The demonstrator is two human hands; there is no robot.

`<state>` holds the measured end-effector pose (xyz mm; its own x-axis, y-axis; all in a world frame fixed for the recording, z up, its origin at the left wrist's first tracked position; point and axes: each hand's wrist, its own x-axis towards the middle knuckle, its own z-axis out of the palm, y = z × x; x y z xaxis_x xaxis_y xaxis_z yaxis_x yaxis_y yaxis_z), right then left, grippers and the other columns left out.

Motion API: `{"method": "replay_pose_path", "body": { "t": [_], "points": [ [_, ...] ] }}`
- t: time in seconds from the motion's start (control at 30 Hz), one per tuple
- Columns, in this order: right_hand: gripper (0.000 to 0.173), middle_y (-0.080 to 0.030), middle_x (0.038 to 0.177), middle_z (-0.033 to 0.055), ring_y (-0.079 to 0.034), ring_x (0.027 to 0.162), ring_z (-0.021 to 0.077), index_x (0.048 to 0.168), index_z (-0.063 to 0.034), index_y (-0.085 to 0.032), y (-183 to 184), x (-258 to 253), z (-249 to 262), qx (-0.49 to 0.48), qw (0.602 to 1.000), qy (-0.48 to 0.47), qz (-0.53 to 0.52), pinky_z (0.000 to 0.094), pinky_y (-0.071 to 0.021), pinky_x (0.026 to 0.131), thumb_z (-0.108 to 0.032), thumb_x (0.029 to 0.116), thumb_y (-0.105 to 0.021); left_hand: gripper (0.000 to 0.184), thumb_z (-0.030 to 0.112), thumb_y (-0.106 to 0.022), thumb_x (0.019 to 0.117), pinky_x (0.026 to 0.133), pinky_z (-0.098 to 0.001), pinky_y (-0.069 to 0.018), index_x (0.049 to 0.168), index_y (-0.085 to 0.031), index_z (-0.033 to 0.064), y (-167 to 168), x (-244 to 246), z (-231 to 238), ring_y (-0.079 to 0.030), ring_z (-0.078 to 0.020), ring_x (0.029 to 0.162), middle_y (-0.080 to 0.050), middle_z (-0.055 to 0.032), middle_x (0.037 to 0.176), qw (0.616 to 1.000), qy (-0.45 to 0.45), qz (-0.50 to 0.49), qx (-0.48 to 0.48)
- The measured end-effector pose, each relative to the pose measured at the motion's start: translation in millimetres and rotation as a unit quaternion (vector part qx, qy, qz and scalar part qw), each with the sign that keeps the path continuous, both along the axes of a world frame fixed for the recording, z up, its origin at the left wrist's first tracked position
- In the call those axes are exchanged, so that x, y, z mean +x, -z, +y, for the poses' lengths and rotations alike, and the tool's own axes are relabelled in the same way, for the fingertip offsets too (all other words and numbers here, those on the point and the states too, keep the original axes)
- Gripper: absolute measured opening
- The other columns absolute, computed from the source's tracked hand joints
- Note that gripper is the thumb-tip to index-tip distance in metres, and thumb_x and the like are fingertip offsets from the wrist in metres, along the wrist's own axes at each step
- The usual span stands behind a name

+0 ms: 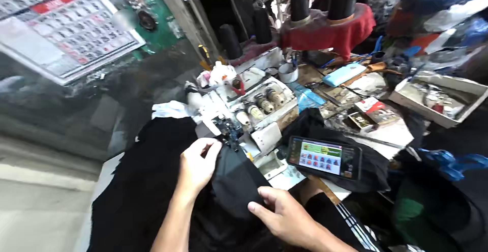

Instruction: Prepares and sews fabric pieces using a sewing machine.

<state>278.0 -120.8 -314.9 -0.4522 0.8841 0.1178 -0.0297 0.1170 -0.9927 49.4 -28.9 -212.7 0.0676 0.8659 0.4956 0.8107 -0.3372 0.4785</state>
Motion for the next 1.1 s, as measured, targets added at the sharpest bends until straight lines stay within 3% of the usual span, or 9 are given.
{"method": "replay_pose_path", "body": {
  "t": [0.1, 0.2, 0.33, 0.5, 0.63, 0.73, 0.87, 0.97, 1.1],
  "points": [
    [0.028, -0.067, 0.081, -0.0012, -0.065, 0.07, 0.0122, 0.103, -0.014, -0.069, 1, 2, 1, -0.018, 1.0, -0.003, -0.004, 0.0341, -0.0568, 0.063, -0.04, 0.1036, -0.06, 0.015, 0.027, -0.067, 0.1001, 0.084, -0.0297, -0.0606, 0.105, -0.074, 0.0151, -2, 1, -3, -0.069, -0.0034, 0.093, -0.073, 0.0054, 0.102, 1.0, 0.012, -0.006, -0.013],
    [0.026, -0.067, 0.077, -0.001, -0.064, 0.065, 0.0118, 0.1, -0.0131, -0.069, -3, 4, -1, -0.008, 1.0, 0.011, 0.003, 0.0326, -0.0561, 0.059, -0.037, 0.105, -0.059, 0.013, 0.025, -0.067, 0.1004, 0.081, -0.0277, -0.0607, 0.106, -0.074, 0.017, -7, 1, -6, -0.069, -0.0027, 0.091, -0.073, 0.0067, 0.101, 1.0, 0.023, -0.007, -0.021],
    [0.023, -0.07, 0.084, -0.0029, -0.068, 0.074, 0.0087, 0.101, -0.0133, -0.071, -5, 12, -6, 0.018, 0.999, 0.037, 0.005, 0.0306, -0.0594, 0.068, -0.033, 0.105, -0.059, 0.012, 0.025, -0.067, 0.1, 0.07, -0.022, -0.0592, 0.108, -0.073, 0.0178, -17, 3, -14, -0.068, -0.0014, 0.081, -0.072, 0.0082, 0.096, 0.999, 0.041, -0.008, 0.008],
    [0.027, -0.063, 0.07, 0.0002, -0.06, 0.059, 0.0124, 0.098, -0.0116, -0.069, -1, 14, -6, -0.003, 0.997, 0.074, 0.022, 0.0308, -0.052, 0.054, -0.033, 0.1074, -0.055, 0.011, 0.023, -0.07, 0.0985, 0.07, -0.0208, -0.0595, 0.108, -0.074, 0.0186, -14, 6, -14, -0.067, -0.0007, 0.082, -0.071, 0.0091, 0.098, 0.998, 0.046, -0.007, 0.036],
    [0.018, -0.066, 0.105, -0.0037, -0.063, 0.101, 0.0087, 0.096, -0.0173, -0.077, 2, 8, 3, 0.131, 0.965, 0.224, -0.025, 0.0282, -0.0565, 0.085, -0.031, 0.0993, -0.065, 0.012, 0.023, -0.067, 0.0999, 0.068, -0.0192, -0.0573, 0.108, -0.072, 0.0169, -19, 8, -17, -0.066, 0.0003, 0.08, -0.07, 0.0083, 0.097, 0.998, 0.025, 0.002, 0.064],
    [0.019, -0.067, 0.126, -0.0004, -0.063, 0.119, 0.0117, 0.097, -0.0171, -0.078, 2, 2, 17, 0.131, 0.967, 0.216, -0.034, 0.0324, -0.0571, 0.097, -0.032, 0.0985, -0.066, 0.013, 0.022, -0.065, 0.101, 0.069, -0.0181, -0.0558, 0.11, -0.071, 0.0137, -17, 10, -10, -0.065, 0.0, 0.081, -0.069, 0.0049, 0.097, 0.995, -0.001, 0.004, 0.095],
    [0.022, -0.07, 0.087, -0.0059, -0.068, 0.082, 0.007, 0.089, -0.0155, -0.075, 2, 1, 21, 0.079, 0.987, 0.139, 0.001, 0.0282, -0.059, 0.072, -0.033, 0.0997, -0.066, 0.014, 0.02, -0.064, 0.1018, 0.076, -0.0226, -0.0573, 0.11, -0.07, 0.0102, 3, 8, 3, -0.065, -0.0033, 0.087, -0.068, 0.0, 0.103, 0.996, -0.017, 0.008, 0.086],
    [0.023, -0.069, 0.08, -0.0034, -0.066, 0.071, 0.009, 0.085, -0.0128, -0.073, -7, 21, -10, 0.053, 0.995, 0.083, 0.018, 0.0305, -0.058, 0.062, -0.032, 0.0972, -0.072, 0.014, 0.027, -0.065, 0.1006, 0.077, -0.0253, -0.0591, 0.107, -0.073, 0.0172, 3, 6, -16, -0.066, -0.003, 0.091, -0.068, 0.0059, 0.105, 0.999, 0.018, 0.033, 0.034],
    [0.02, -0.071, 0.088, 0.0045, -0.069, 0.079, 0.0159, 0.088, -0.0052, -0.074, 2, 35, -42, 0.002, 0.997, 0.041, 0.068, 0.0347, -0.0607, 0.067, -0.022, 0.0975, -0.073, 0.014, 0.03, -0.066, 0.0993, 0.068, -0.0237, -0.056, 0.107, -0.074, 0.023, 5, 2, -41, -0.063, -0.0039, 0.081, -0.067, 0.0103, 0.102, 0.997, 0.073, 0.005, -0.012]
  ]
}}
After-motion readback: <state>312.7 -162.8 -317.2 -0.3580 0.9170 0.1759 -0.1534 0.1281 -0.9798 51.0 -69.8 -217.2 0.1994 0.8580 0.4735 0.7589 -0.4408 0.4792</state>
